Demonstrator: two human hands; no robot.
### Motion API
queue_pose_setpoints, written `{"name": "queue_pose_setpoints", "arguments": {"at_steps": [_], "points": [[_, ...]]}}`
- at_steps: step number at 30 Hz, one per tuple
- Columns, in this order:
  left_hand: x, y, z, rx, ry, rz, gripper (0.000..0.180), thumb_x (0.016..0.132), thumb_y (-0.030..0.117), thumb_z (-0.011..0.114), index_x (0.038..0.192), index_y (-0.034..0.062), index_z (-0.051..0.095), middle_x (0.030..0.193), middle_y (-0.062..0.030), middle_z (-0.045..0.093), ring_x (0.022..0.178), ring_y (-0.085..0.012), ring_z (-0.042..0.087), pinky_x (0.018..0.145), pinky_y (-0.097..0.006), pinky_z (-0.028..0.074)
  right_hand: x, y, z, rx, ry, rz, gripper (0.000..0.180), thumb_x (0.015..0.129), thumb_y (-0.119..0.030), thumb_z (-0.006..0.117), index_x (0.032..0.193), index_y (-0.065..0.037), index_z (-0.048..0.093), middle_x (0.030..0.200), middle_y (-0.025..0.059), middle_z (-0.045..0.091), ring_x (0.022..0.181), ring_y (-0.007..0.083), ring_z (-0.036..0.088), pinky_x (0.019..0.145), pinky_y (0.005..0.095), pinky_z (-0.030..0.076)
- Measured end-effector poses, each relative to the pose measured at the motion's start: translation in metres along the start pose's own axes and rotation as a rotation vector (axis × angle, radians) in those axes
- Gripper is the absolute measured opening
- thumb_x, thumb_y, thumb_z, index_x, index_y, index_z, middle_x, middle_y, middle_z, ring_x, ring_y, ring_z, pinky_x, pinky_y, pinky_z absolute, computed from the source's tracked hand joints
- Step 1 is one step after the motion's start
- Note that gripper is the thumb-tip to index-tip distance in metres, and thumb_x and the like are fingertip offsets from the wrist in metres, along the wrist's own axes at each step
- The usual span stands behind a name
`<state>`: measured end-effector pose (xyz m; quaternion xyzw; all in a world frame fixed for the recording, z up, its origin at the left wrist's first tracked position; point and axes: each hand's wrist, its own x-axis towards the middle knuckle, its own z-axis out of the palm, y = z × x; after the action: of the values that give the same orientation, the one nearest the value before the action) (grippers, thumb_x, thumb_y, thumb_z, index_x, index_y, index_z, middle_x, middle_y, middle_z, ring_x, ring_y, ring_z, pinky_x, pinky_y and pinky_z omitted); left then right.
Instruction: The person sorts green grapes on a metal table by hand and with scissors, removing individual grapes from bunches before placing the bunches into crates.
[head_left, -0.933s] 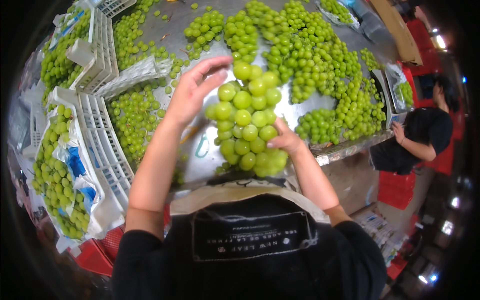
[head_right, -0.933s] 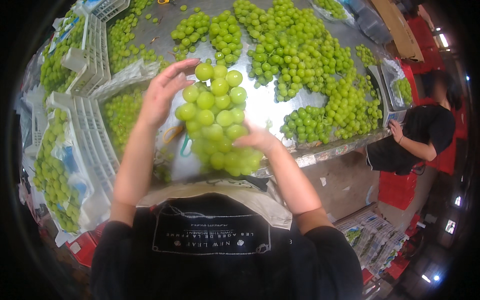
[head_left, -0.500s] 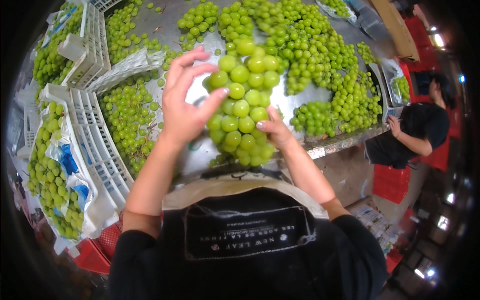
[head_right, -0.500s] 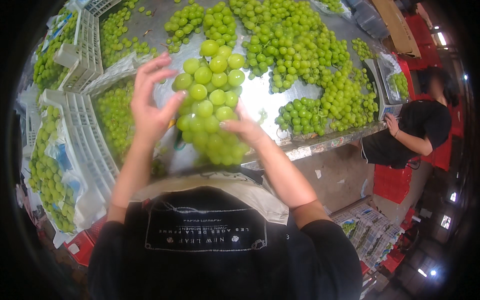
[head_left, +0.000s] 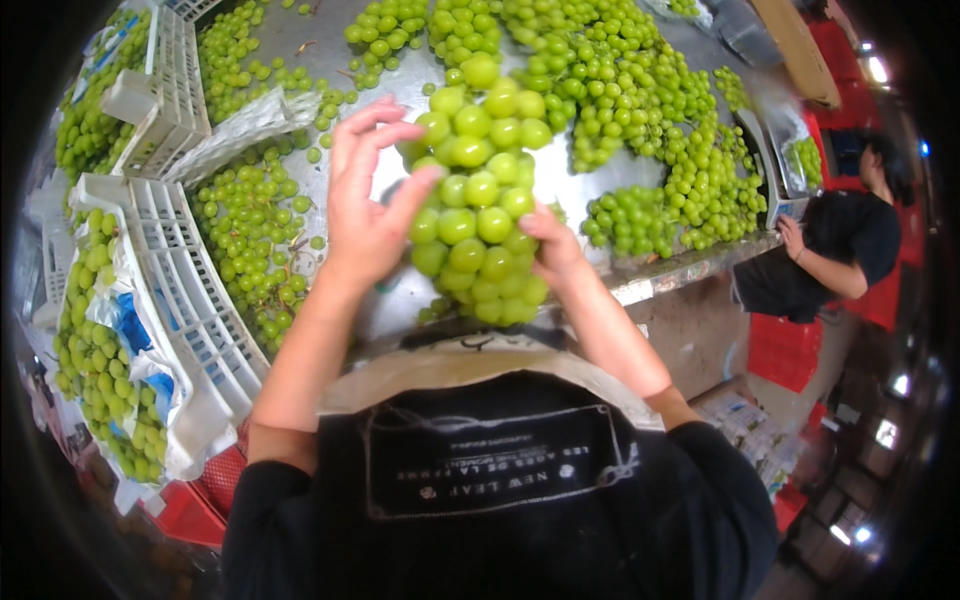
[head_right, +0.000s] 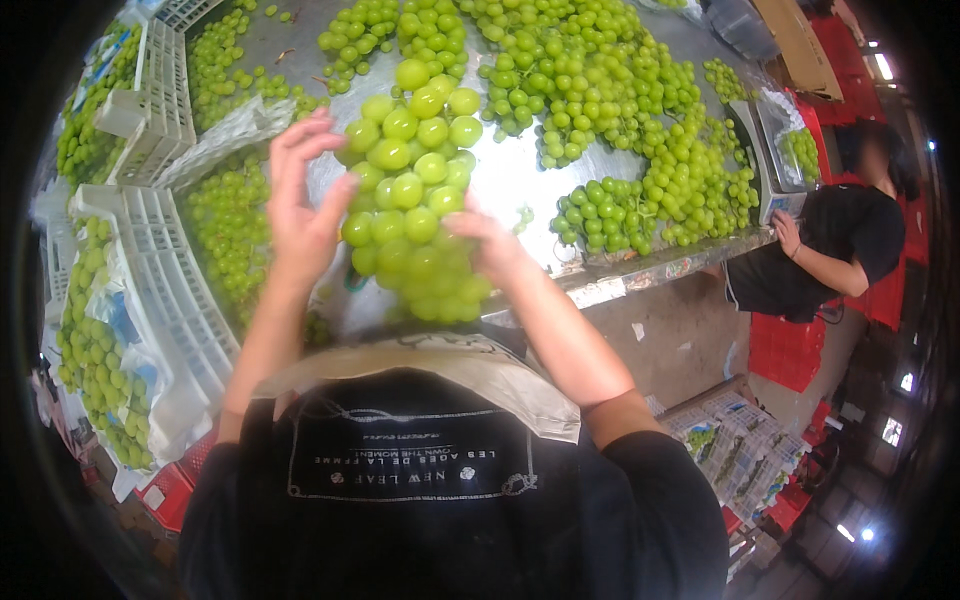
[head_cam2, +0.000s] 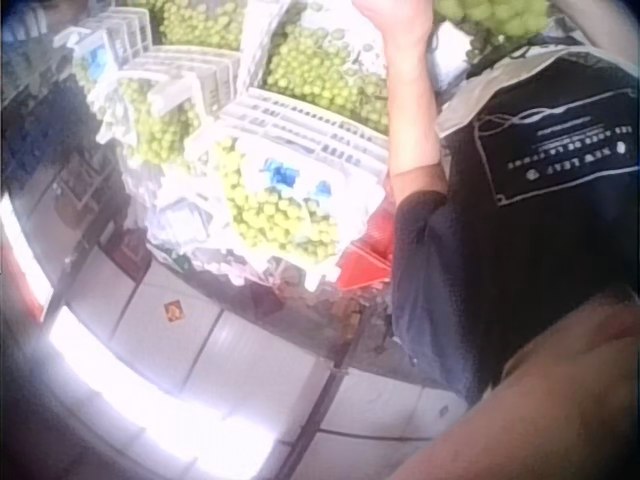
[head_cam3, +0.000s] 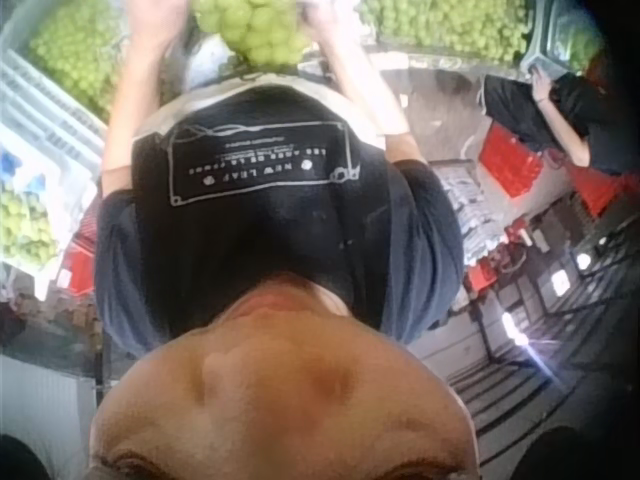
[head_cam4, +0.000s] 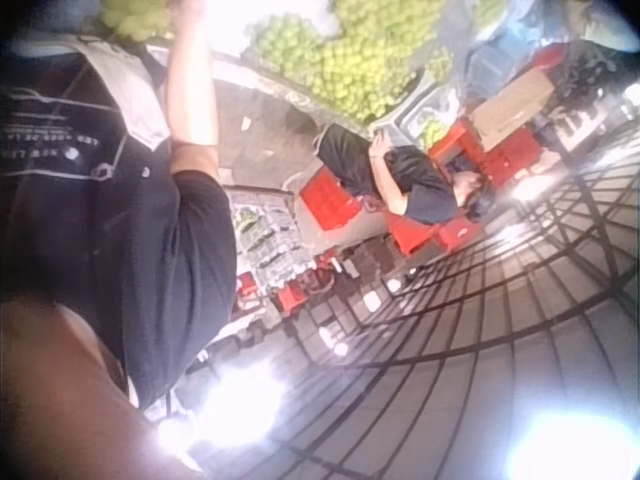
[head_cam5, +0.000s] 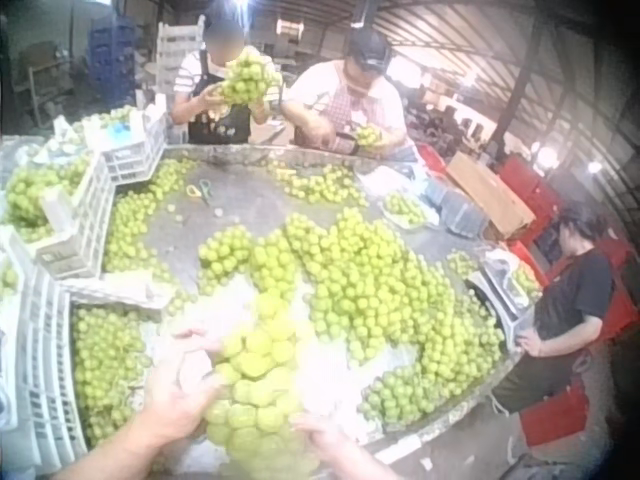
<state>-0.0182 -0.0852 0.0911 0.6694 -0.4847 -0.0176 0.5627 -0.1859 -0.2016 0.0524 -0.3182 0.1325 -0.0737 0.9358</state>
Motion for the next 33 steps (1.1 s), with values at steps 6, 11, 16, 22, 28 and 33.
{"name": "queue_pose_setpoints", "arguments": {"at_steps": [6,11,16,22,28,33], "points": [[-0.012,0.0,0.009,-0.377,0.024,-0.247,0.039,0.077,0.005,0.06,0.114,0.0016,0.052,0.125,-0.0125,0.046,0.118,-0.0226,0.043,0.1,-0.036,0.033,0.003,0.005,-0.022,0.456,-0.197,-0.014,0.079,0.073,-0.041,0.058,0.137,-0.003,0.028,0.133,0.0203,0.04,0.119,0.0365,0.044,0.101,0.0505,0.035],[-0.018,0.005,0.012,-0.439,-0.003,-0.224,0.038,0.077,0.005,0.06,0.113,0.0001,0.052,0.122,-0.0138,0.048,0.117,-0.0233,0.044,0.099,-0.036,0.034,0.004,-0.007,-0.014,0.429,-0.276,-0.075,0.079,0.071,-0.041,0.06,0.135,-0.003,0.03,0.131,0.0194,0.042,0.119,0.0349,0.044,0.1,0.0502,0.036],[-0.018,0.013,0.011,-0.259,-0.003,-0.026,0.04,0.071,0.006,0.068,0.108,0.0011,0.057,0.117,-0.0154,0.05,0.115,-0.029,0.046,0.098,-0.038,0.036,0.001,-0.016,-0.032,0.209,-0.047,-0.076,0.093,0.063,-0.046,0.07,0.134,-0.002,0.029,0.13,0.0189,0.041,0.115,0.0348,0.047,0.093,0.0472,0.044],[-0.01,0.049,0.01,0.072,-0.167,0.18,0.043,0.059,0.015,0.08,0.096,0.0081,0.061,0.111,-0.0142,0.052,0.11,-0.0369,0.048,0.095,-0.044,0.039,-0.003,-0.013,-0.025,0.081,0.004,-0.239,0.066,0.077,-0.028,0.058,0.131,0.001,0.034,0.124,0.0168,0.049,0.111,0.0288,0.052,0.096,0.0404,0.042],[-0.017,0.033,0.02,0.137,-0.071,0.242,0.038,0.058,0.015,0.08,0.091,0.0091,0.061,0.103,-0.0097,0.054,0.107,-0.0333,0.051,0.089,-0.042,0.038,-0.007,-0.013,-0.011,-0.111,0.118,-0.314,0.07,0.076,-0.027,0.061,0.132,0.001,0.031,0.127,0.0144,0.045,0.115,0.0256,0.048,0.097,0.0377,0.041],[-0.02,0.033,0.019,0.129,-0.067,0.281,0.037,0.057,0.014,0.08,0.089,0.0081,0.061,0.1,-0.0095,0.054,0.106,-0.0323,0.051,0.088,-0.041,0.039,-0.009,-0.015,-0.005,-0.194,0.182,-0.366,0.072,0.07,-0.03,0.065,0.129,0.0,0.036,0.121,0.014,0.049,0.109,0.0252,0.052,0.094,0.0369,0.043]]}}
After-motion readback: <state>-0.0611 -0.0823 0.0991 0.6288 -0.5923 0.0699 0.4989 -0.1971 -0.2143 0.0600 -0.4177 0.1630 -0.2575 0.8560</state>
